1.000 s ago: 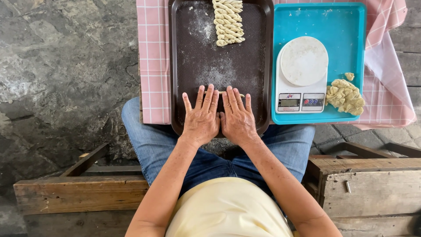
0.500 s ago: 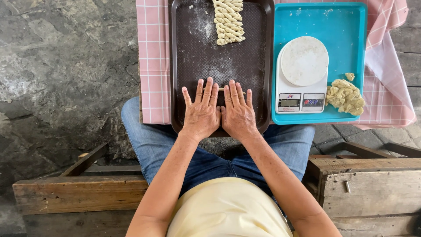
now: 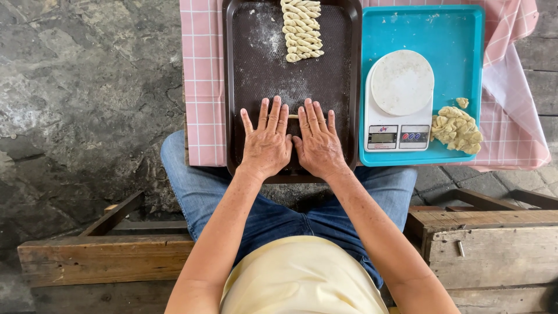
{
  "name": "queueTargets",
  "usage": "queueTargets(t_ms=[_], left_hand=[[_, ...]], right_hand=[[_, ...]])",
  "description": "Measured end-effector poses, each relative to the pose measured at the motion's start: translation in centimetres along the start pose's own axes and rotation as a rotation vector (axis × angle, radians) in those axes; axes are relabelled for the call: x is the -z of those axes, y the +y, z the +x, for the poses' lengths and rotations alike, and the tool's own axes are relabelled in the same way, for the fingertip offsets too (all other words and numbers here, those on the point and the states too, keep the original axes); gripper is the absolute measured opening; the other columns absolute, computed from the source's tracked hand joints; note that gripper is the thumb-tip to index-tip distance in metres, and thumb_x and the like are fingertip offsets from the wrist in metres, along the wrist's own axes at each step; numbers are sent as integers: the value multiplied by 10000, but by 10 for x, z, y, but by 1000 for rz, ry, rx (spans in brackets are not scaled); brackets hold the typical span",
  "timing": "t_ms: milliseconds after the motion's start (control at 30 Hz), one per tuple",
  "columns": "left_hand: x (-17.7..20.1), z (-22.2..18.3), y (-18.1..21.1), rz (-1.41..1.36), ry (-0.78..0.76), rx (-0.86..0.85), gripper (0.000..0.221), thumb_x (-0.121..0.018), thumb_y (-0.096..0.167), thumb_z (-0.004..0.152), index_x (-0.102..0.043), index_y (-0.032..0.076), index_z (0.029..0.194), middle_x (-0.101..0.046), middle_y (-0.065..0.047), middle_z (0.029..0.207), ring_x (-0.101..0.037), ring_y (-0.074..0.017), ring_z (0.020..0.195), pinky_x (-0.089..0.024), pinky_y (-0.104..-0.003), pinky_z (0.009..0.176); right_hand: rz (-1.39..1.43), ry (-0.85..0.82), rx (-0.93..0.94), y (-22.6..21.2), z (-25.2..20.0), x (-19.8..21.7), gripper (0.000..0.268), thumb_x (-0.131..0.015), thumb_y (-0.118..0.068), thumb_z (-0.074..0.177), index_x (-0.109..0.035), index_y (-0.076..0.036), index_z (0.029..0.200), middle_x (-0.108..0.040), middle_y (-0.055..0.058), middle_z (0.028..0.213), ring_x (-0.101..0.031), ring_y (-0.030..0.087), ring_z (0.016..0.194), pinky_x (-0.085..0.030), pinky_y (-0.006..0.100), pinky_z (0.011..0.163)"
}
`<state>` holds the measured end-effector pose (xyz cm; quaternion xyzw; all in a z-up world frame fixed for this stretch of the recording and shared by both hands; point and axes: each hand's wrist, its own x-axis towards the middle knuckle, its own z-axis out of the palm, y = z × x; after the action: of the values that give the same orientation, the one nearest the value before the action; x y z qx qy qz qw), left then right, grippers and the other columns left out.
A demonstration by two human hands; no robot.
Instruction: Rolling a small portion of dough into a long strand and then braiding it into a specific shape on a baking tray.
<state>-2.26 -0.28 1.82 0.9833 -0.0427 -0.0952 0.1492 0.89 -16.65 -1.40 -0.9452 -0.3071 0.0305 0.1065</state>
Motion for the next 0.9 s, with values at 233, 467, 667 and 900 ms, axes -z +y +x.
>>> queueTargets(t_ms=[233, 467, 667, 900], left_hand=[[1, 9, -4, 18, 8, -7, 726, -440, 350, 974, -236, 69, 1612, -76, -136, 1705, -44, -383, 1559, 27, -748, 1162], [1, 16, -8, 18, 19, -20, 716, -417, 356, 993, -214, 82, 1623, -60, -129, 1708, -6, -378, 1561, 26, -746, 1163], [2, 21, -12, 28, 3, -25, 710, -394, 373, 1009, -188, 105, 1633, -34, -110, 1712, 9, -390, 1558, 22, -745, 1166], [5, 30, -14, 36, -13, -21, 692, -363, 392, 1030, -175, 125, 1639, -11, -96, 1714, 29, -386, 1558, 33, -735, 1172]], right_hand=[[-21, 6, 21, 5, 5, -1, 728, -438, -394, 1028, -257, 3, 1610, -156, 229, 1689, -143, 380, 1564, -61, 591, 1230], [0, -3, 14, 9, 11, -2, 732, -428, -401, 1038, -233, -2, 1619, -127, 227, 1695, -118, 382, 1568, -55, 610, 1225], [-9, 8, 18, 11, 15, -2, 736, -441, -397, 1032, -233, -4, 1619, -137, 225, 1693, -131, 388, 1564, -66, 618, 1220], [-6, -6, 12, 14, 21, 0, 732, -417, -409, 1040, -228, -6, 1623, -123, 221, 1697, -111, 379, 1570, -49, 618, 1221]])
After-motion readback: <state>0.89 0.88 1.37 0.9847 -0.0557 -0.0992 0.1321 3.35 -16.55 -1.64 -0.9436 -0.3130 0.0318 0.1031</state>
